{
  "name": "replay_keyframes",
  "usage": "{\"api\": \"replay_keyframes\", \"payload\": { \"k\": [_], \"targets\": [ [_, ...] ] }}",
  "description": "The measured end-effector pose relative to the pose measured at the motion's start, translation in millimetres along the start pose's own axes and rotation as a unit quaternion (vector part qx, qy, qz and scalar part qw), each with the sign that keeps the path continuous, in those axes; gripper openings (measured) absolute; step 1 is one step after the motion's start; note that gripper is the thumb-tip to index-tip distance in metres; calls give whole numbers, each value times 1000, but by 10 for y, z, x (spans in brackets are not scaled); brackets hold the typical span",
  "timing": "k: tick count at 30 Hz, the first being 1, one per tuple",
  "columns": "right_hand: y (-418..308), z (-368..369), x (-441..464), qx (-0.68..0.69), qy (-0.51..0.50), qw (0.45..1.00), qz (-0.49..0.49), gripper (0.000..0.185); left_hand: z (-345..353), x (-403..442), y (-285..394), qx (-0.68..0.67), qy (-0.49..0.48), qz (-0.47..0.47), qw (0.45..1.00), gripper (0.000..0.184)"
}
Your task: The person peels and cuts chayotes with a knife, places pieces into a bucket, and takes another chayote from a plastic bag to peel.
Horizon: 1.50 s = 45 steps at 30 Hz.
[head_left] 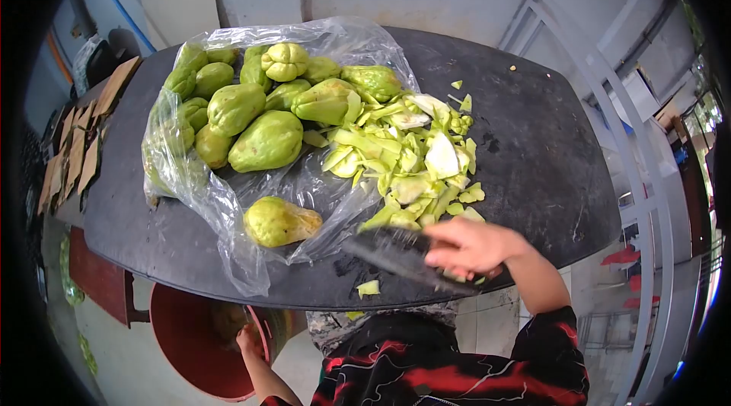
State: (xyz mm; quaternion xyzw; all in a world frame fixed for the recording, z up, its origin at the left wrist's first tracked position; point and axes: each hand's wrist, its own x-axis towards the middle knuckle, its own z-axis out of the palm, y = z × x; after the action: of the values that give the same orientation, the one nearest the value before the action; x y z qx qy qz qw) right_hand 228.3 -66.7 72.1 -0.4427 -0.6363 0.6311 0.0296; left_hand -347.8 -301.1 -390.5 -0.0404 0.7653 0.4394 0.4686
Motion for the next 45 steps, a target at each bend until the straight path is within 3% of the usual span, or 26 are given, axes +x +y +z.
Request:
{"api": "replay_keyframes", "payload": {
  "k": [3,7,9,13,16,19,21,23,25,29,31,32,34,35,37,38,39,40,41,43,45],
  "targets": [
    [-62,208,153,-85,-106,990,-48,26,65,53,-14,-80,-17,-22,996,34],
    [11,300,283,-140,-79,983,-89,30,69,-33,22,-104,-44,-3,994,18],
    [10,213,262,-104,-65,992,-35,27,48,-25,6,-118,-67,-26,990,19],
    [138,-107,185,-4,45,998,49,18,149,-342,127,-140,-23,-40,989,18],
    [193,-450,126,-20,130,989,72,16,204,-428,228,-118,6,-29,993,18],
    [251,-693,101,-29,176,983,50,17,212,-364,354,-124,23,38,991,18],
    [307,-843,122,-39,197,979,47,19,135,-289,440,-131,41,136,981,20],
    [355,-972,129,-36,223,973,48,22,172,-417,684,-127,70,147,978,25],
    [403,-1130,136,-31,247,968,30,22,261,-605,975,-149,139,230,952,29],
    [396,-1239,25,-28,303,952,20,18,240,-963,1524,-181,138,295,928,33],
    [302,-1033,-102,5,273,962,0,14,222,-1084,1745,-156,151,386,896,33],
    [117,-809,-189,45,250,967,21,11,281,-1277,1891,-154,152,383,898,33],
    [126,-517,-223,-14,153,988,26,12,545,-1800,2237,-126,195,471,851,30],
    [48,-343,-219,-2,117,993,33,16,659,-1987,2369,-123,192,471,852,30],
    [59,-143,-152,-64,48,997,5,26,909,-2328,2572,-47,180,604,775,25],
    [84,-83,-128,-64,20,998,-6,26,1054,-2500,2644,-46,179,604,775,25],
    [114,-51,-93,-66,-8,998,-18,27,1210,-2675,2705,-13,115,666,737,25],
    [121,-41,-64,-92,-12,995,-21,27,1348,-2856,2769,19,51,722,689,25],
    [129,-58,-53,-95,-12,995,-24,27,1456,-3046,2838,109,56,774,621,28],
    [168,-121,-57,-63,26,997,26,26,1651,-3424,2978,214,-18,786,580,39],
    [257,-296,-76,-55,85,993,59,20,1860,-3700,3058,259,-69,767,583,47]
  ]
}}
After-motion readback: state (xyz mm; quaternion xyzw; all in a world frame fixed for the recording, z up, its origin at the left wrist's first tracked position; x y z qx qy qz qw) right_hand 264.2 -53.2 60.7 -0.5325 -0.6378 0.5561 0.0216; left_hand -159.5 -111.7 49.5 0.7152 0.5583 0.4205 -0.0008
